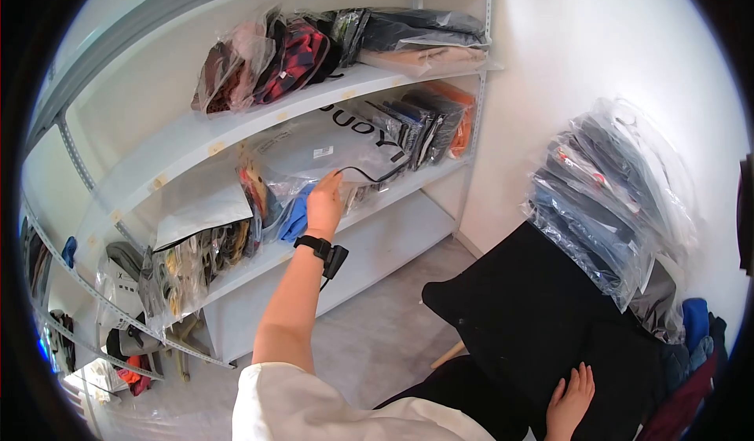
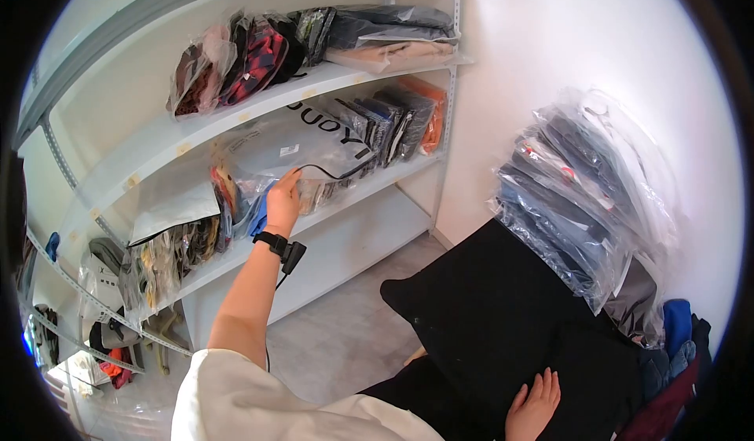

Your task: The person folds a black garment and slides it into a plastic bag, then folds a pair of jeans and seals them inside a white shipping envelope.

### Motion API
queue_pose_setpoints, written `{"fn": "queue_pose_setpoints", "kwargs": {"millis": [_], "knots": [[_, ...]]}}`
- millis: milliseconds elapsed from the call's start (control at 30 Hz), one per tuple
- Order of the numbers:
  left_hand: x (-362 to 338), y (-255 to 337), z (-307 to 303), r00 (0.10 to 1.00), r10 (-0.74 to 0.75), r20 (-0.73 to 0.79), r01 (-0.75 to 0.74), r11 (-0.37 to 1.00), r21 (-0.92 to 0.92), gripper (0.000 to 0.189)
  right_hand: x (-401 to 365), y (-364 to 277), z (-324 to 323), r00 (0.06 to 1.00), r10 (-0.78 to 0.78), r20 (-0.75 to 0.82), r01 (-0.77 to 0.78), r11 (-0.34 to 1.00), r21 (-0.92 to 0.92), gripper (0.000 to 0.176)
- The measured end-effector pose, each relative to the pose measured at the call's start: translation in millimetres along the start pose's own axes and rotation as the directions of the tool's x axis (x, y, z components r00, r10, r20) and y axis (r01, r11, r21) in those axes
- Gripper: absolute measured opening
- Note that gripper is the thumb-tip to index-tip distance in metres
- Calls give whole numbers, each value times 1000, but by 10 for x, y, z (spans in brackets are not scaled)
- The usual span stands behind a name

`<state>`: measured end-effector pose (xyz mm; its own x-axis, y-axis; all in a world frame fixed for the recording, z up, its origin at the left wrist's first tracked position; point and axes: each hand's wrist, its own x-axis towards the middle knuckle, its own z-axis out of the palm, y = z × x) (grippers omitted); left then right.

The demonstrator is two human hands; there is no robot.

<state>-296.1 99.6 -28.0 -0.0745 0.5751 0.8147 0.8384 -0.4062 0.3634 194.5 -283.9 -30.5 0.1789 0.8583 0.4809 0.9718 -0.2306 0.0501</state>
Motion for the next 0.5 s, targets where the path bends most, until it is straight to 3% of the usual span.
{"fn": "queue_pose_setpoints", "kwargs": {"millis": [133, 200, 300, 367, 433, 500], "knots": [[72, -124, -52, 996, -80, 45, 76, 993, 86, 40, -12, -19, -25, 997, -36, -61, 36, 999, -12, 23], [137, -138, -103, 994, -109, 10, 108, 992, 70, 44, -41, -29, 38, 958, 162, 237, -170, 985, 14, 40], [252, -128, -184, 992, -105, -74, 109, 993, 50, 53, -58, -53, 103, 983, 158, 97, -162, 986, 40, 27], [309, -33, -278, 991, -70, -118, 76, 996, 46, 57, -49, -60, 93, 981, 160, 110, -165, 986, 37, 28], [326, 55, -334, 988, -126, -91, 121, 991, -55, 61, -63, -32, 119, 979, 162, 125, -167, 985, 31, 29], [292, 52, -322, 991, -83, -106, 82, 996, -15, 62, -84, 36, 194, 987, 130, 97, -134, 990, 38, 28]]}}
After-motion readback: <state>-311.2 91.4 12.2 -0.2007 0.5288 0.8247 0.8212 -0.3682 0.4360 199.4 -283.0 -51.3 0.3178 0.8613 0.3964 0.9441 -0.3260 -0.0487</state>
